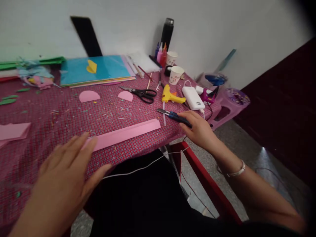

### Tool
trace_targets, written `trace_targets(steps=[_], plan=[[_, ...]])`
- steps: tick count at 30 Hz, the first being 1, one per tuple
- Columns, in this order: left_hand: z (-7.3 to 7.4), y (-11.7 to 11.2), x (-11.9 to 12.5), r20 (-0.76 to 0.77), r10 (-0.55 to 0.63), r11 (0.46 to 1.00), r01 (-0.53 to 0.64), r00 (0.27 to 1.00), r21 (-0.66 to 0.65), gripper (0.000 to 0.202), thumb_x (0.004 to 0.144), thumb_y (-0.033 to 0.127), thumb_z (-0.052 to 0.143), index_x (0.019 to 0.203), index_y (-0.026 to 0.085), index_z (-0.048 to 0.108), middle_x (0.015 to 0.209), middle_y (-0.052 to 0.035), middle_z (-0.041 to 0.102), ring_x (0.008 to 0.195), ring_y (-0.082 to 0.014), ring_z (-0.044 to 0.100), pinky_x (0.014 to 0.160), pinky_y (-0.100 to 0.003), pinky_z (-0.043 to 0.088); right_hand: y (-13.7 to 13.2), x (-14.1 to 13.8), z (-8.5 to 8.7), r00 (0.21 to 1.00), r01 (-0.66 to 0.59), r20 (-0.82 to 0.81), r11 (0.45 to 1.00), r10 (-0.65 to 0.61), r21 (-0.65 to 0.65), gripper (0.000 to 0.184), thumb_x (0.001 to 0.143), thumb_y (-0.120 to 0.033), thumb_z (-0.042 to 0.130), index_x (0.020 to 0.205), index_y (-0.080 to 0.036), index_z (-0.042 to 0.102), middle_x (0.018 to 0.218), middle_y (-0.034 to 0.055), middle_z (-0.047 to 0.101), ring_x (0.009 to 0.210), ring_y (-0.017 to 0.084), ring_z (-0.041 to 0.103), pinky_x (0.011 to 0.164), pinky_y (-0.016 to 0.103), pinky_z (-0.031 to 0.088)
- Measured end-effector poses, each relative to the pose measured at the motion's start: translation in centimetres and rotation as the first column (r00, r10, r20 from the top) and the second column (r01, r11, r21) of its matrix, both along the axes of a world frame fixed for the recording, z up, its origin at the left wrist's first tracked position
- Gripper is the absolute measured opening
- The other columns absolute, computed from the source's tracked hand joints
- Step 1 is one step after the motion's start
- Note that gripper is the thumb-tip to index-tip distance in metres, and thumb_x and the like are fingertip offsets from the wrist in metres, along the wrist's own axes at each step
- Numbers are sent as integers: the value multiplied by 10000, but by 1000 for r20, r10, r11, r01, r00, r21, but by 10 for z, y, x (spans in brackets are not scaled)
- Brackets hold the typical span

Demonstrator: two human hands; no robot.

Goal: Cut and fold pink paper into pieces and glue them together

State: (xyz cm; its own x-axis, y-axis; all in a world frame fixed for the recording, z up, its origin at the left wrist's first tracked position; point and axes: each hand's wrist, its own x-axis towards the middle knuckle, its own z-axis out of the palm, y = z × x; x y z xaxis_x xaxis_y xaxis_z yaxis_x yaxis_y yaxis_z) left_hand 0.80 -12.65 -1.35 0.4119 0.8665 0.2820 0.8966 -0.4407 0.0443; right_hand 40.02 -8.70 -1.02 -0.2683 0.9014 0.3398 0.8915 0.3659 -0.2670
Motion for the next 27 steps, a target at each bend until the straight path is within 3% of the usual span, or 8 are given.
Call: trace_targets(steps=[3,6,9,14,20,27], plan=[[12,24,54,18,-177,980,178,984,-86,501,965,423,396,1324,100,530,1343,-195,591,1242,-359,534,1078,-533,389,11,16,-11,991,35,134,997,-25,-74,387,879,-184,580,1254,-90,587,1217,178,624,1131,306,595,1012,463,479],[13,54,102,54,-210,965,216,976,-151,395,958,273,434,1280,94,577,1272,-162,645,1157,-319,589,1019,-488,448,21,22,-21,980,54,195,990,-28,-130,406,874,-178,572,1268,-80,578,1167,178,637,1074,309,610,982,461,489],[6,78,130,100,-199,954,216,975,-208,347,940,212,443,1216,103,624,1151,-139,693,1060,-292,623,960,-455,480,30,21,-24,978,52,205,989,-22,-142,398,883,-177,553,1274,-101,572,1121,164,651,1031,300,615,951,461,492],[-7,95,145,192,-183,938,230,964,-259,288,891,232,511,1102,142,685,1030,-108,712,955,-267,628,906,-427,479,39,19,-26,977,33,214,992,-7,-121,372,883,-155,523,1244,-88,582,1101,175,627,1037,309,586,940,470,468],[-7,105,148,314,-79,880,214,946,-425,147,821,260,565,733,180,652,751,-30,668,693,-175,587,629,-305,430,33,21,-21,996,-56,67,992,64,-117,426,884,-119,507,1309,-130,521,1155,159,581,1053,290,565,931,446,454],[-4,105,147,366,-26,843,217,930,-491,190,833,281,540,730,183,666,737,-22,653,672,-165,565,611,-296,394,24,21,-16,952,-175,225,972,207,-155,385,912,-134,537,1291,-190,563,1136,115,613,1014,272,551,861,389,377]])
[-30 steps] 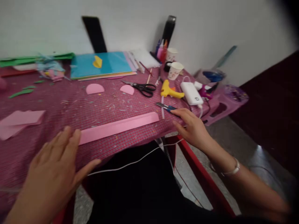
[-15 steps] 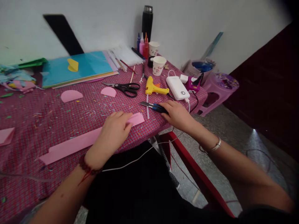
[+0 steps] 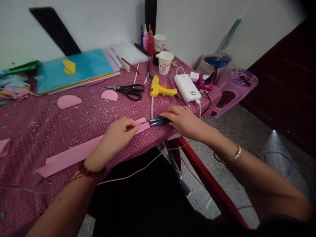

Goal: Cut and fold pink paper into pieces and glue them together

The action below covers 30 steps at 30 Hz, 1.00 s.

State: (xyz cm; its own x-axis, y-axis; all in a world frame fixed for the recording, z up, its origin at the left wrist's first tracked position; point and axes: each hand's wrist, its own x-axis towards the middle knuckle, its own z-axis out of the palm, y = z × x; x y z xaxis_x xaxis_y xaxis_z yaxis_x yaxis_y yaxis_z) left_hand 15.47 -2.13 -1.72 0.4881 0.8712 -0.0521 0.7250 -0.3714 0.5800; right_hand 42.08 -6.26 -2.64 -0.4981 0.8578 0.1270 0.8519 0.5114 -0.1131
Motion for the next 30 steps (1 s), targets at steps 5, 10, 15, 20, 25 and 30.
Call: trace_targets(steps=[5,10,15,20,25,30], plan=[[-1,3,6,-95,-18,998,24,995,66,218,854,289,538,684,185,627,678,-19,616,621,-157,525,586,-297,360,1,5,-3,999,-31,-18,999,30,-9,379,902,-127,557,1270,-212,581,1131,92,620,1005,257,553,844,369,356],[-3,13,19,-188,-94,961,139,978,241,327,869,436,598,664,183,570,688,-35,572,629,-167,474,592,-314,333,4,7,-2,998,-49,-45,998,48,-26,384,902,-126,559,1272,-219,593,1118,87,618,981,248,554,833,362,363],[-11,35,20,-75,-342,917,350,937,194,243,888,303,578,683,177,606,715,-17,570,732,-171,514,691,-312,376,7,9,-2,990,-74,-121,997,71,-16,347,924,-144,548,1253,-231,614,1117,79,622,1013,244,552,851,365,363],[-20,40,15,-34,-378,894,375,925,244,268,918,280,512,685,179,597,725,-16,549,759,-177,499,744,-334,383,7,13,-2,984,-88,-158,994,78,-58,368,911,-140,554,1264,-227,614,1108,82,626,1018,247,553,860,374,381],[-26,34,15,-47,-366,876,361,930,321,284,942,286,465,696,185,560,745,-27,537,769,-191,478,773,-360,370,4,14,-2,983,-110,-159,990,94,-90,379,899,-144,566,1269,-212,616,1088,94,624,987,250,557,841,382,396],[-31,35,13,-65,-375,866,374,925,332,272,949,304,461,731,186,574,777,-28,545,769,-190,465,788,-357,372,-7,21,-6,978,-116,-184,988,96,-98,355,937,-180,531,1283,-217,601,1086,97,627,970,247,562,825,384,406]])
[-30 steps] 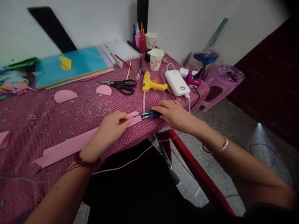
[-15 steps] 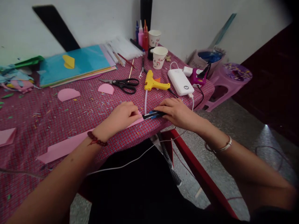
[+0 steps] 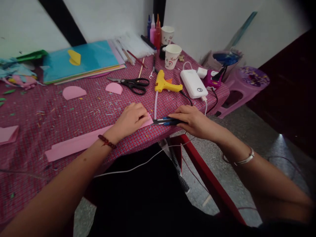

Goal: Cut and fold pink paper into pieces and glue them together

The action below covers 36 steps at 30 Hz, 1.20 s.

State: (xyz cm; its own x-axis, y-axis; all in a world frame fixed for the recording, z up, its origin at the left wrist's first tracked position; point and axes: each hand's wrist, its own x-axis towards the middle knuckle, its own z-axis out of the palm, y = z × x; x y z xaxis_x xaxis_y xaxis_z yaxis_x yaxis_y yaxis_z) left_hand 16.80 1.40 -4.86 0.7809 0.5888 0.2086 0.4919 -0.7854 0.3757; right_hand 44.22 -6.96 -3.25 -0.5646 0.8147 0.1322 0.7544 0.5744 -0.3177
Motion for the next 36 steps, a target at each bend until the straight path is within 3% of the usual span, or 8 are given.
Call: trace_targets(steps=[23,30,36], plan=[[0,0,0,58,25,998,-22,998,-57,294,940,323,473,712,178,588,745,-21,548,761,-178,479,767,-349,366,1,-37,6,998,25,56,1000,-26,16,368,908,-155,567,1273,-173,604,1087,111,627,988,259,562,837,373,404],[-4,1,3,60,35,998,-32,998,-51,315,943,339,469,681,189,556,735,-21,541,764,-185,489,786,-361,384,-5,-27,6,999,-39,17,999,39,-10,331,918,-146,551,1238,-194,619,1069,101,630,961,253,566,835,383,412],[14,1,-12,140,72,991,-55,988,-119,259,952,340,462,779,181,570,802,-32,587,804,-185,536,786,-344,431,-8,-28,6,1000,-5,19,1000,5,-27,363,921,-154,536,1278,-189,596,1091,106,628,977,259,572,841,403,437]])
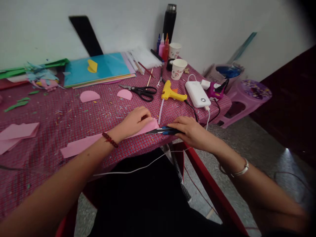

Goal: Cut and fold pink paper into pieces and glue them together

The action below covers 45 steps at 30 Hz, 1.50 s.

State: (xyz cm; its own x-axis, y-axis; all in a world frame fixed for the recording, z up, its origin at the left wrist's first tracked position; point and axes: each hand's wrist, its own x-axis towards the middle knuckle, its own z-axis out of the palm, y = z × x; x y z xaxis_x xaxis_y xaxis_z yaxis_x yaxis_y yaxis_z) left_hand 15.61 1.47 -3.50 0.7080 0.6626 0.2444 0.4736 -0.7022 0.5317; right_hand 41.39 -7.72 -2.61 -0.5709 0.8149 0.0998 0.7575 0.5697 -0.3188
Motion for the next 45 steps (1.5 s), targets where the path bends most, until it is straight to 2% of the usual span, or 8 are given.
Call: trace_targets(steps=[4,11,15,18,22,26,38,45], plan=[[10,-7,-35,-136,37,993,-21,990,120,265,968,377,467,961,155,612,946,-75,614,925,-225,548,867,-388,432,-3,10,-1,999,31,-33,999,-30,14,375,922,-159,532,1293,-182,583,1115,118,621,1015,265,568,873,424,449],[-3,-36,-71,-216,106,973,-56,971,225,353,991,428,405,1018,151,622,1076,-107,631,1000,-269,548,903,-441,426,-6,18,-3,992,116,-53,993,-115,29,356,920,-180,545,1272,-169,600,1074,123,620,990,273,581,858,442,468],[-6,-39,-72,-230,125,975,-77,965,210,411,995,446,377,1078,131,628,1112,-122,632,1026,-277,550,928,-450,429,-2,3,-4,993,119,-4,991,-119,67,374,914,-176,564,1287,-181,584,1090,118,623,1005,276,582,861,435,459],[-7,-38,-72,-238,126,980,-84,963,179,464,1005,446,353,1285,139,560,1294,-135,576,1177,-283,510,1025,-468,389,0,-10,-3,993,120,-4,990,-120,73,358,894,-163,600,1250,-187,585,1089,107,641,1007,273,591,870,423,452],[-8,-37,-75,-298,46,983,10,953,184,563,994,506,344,1494,248,372,1561,-140,315,1392,-327,340,1126,-536,281,4,-22,-1,994,109,-31,993,-108,34,257,861,-144,652,1112,-176,609,1046,88,672,1011,274,605,881,412,444],[-6,-39,-74,-359,-40,973,118,932,197,682,929,653,342,1502,285,371,1630,-145,155,1453,-398,220,1153,-581,215,8,-26,0,997,81,-22,996,-80,36,269,861,-155,668,1122,-186,607,1087,87,668,1019,272,606,875,408,436],[-9,-39,-68,-486,-11,971,126,874,203,651,946,653,289,1502,321,360,1622,-93,258,1473,-332,243,1174,-546,171,-2,-21,-2,999,35,-41,999,-34,32,261,894,-188,625,1153,-200,596,1092,84,657,1016,261,599,874,396,428],[-9,-39,-69,-458,-9,977,105,889,185,733,938,666,292,1531,234,302,1612,-115,276,1472,-327,246,1183,-533,155,6,-39,-1,1000,12,-29,999,-11,40,266,895,-175,601,1158,-208,596,1112,91,658,1027,269,601,889,415,426]])
